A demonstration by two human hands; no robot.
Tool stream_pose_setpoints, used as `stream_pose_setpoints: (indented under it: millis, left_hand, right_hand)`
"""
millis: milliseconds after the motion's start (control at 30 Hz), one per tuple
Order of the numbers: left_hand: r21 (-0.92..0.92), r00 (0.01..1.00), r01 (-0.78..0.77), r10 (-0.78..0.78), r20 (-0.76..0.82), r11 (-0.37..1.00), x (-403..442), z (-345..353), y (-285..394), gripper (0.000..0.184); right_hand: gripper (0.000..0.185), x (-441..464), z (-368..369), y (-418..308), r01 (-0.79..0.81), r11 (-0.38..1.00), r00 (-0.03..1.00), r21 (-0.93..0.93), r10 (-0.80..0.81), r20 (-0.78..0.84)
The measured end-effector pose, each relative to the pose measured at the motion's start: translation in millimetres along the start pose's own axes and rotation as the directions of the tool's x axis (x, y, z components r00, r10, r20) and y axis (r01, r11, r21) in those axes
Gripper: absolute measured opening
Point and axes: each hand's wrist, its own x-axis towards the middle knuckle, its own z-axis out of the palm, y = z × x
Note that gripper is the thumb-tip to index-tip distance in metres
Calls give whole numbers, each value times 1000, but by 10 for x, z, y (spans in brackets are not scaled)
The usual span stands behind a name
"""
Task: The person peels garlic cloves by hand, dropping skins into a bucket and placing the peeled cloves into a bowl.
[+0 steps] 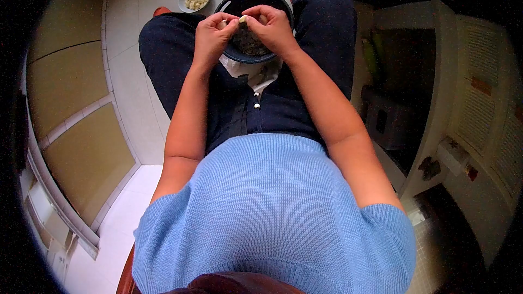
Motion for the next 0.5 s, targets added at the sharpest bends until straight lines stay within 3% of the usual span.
stream_pose_setpoints:
  millis: [300,500]
  left_hand:
    - [80,999,-25,26,-19,996,-8,15,10,11]
    - [-25,999,-28,28,-17,999,-9,5,44,12]
  right_hand:
    - [15,-22,23,-36,-24,996,999,83,22,23]
    - [15,1,14,-12,-53,992,999,117,52,7]
